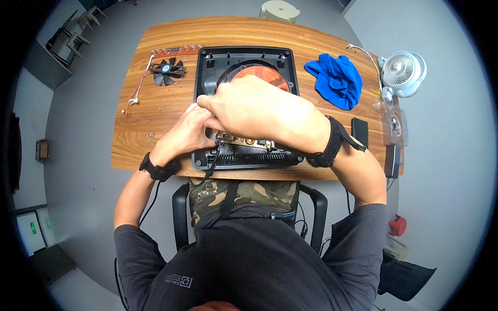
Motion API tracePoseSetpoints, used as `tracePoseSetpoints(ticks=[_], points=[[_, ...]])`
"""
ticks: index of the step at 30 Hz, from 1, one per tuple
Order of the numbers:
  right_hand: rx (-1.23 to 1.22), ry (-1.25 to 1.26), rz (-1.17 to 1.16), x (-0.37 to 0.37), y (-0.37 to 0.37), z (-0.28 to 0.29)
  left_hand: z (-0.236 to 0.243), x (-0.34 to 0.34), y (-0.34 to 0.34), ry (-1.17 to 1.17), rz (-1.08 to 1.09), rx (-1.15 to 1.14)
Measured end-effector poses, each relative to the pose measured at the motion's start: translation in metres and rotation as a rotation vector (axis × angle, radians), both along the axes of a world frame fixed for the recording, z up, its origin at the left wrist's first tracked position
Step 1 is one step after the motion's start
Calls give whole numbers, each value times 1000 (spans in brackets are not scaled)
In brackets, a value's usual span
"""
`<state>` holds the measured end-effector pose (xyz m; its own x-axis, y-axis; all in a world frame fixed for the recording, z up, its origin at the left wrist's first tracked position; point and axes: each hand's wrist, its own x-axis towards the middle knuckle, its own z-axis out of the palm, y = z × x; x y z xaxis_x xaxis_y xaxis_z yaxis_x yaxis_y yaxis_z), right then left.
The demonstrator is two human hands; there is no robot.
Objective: The person uses a screwdriver to remove screws from a disassembled electronic device on a wooden table, then lifts and repositions the copper-colored platter while continuing to unscrew components.
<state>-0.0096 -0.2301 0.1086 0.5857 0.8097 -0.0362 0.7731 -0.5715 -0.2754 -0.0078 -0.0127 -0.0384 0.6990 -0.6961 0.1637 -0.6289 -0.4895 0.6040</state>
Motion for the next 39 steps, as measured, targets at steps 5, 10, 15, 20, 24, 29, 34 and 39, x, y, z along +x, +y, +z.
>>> tracePoseSetpoints(ticks=[5, 10, 15, 20, 24, 29, 34, 39], points=[[49, -48, -60, -9, 6, -7, -4, 0, 0, -62, -9, -55], [-40, 20, -80, -15, 3, 8, -2, 0, -2, -50, -4, -48], [25, 28, -18, -16, -2, 4, 5, -3, 0, -66, -11, 37], [20, -21, 9, -14, 5, -2, -2, -1, 3, -84, -52, -11], [-112, -23, -53, -7, 15, 2, -8, 1, 8, -101, -62, 27], [57, -84, 4, -10, 8, 1, -7, -4, 12, -42, -7, 9], [78, 0, 62, -18, 8, 1, 0, -4, 11, -35, -38, 17], [-76, -63, -5, -10, 24, -6, -12, 0, 13, -152, -63, -64]])
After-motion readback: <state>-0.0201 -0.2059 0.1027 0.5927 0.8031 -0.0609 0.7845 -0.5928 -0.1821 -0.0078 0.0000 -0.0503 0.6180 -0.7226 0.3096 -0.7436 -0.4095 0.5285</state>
